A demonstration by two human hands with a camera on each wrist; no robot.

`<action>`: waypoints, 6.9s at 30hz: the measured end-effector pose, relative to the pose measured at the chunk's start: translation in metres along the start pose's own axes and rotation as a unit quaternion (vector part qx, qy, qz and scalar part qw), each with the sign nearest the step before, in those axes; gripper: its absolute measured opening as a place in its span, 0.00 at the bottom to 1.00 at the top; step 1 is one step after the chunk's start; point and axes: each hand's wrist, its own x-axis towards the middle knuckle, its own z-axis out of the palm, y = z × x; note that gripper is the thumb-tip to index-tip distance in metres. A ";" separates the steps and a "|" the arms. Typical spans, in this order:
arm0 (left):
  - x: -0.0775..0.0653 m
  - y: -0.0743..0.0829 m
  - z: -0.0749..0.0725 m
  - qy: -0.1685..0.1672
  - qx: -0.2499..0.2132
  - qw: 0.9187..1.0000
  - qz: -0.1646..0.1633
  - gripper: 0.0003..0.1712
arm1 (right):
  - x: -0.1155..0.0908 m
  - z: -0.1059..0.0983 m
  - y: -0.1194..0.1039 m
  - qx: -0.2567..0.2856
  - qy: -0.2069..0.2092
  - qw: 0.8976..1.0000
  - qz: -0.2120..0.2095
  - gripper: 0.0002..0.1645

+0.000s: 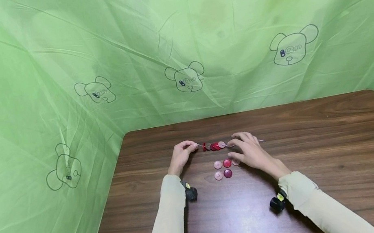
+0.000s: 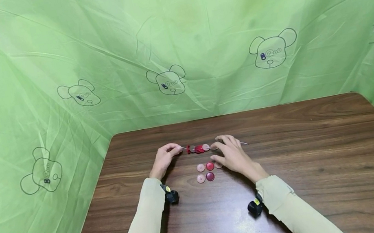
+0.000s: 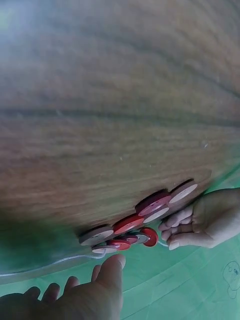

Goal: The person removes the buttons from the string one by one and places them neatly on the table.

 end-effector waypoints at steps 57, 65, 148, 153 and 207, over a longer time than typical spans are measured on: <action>-0.002 0.002 0.000 -0.006 0.000 1.000 -0.002 0.07 | 0.022 0.009 0.015 -0.002 -0.021 0.998 0.057 0.17; -0.002 0.003 0.000 -0.005 0.000 1.000 -0.004 0.07 | 0.018 0.003 0.019 0.007 -0.015 0.998 0.064 0.17; -0.001 0.001 0.000 -0.009 0.003 1.000 -0.008 0.07 | -0.018 -0.036 0.063 0.002 0.037 0.994 0.098 0.16; -0.001 0.001 -0.001 -0.008 0.003 1.000 -0.006 0.07 | -0.021 -0.038 0.066 0.000 0.043 0.994 0.101 0.16; -0.003 -0.001 -0.001 -0.006 0.004 1.000 -0.011 0.08 | -0.040 -0.059 0.093 0.003 0.064 0.989 0.135 0.17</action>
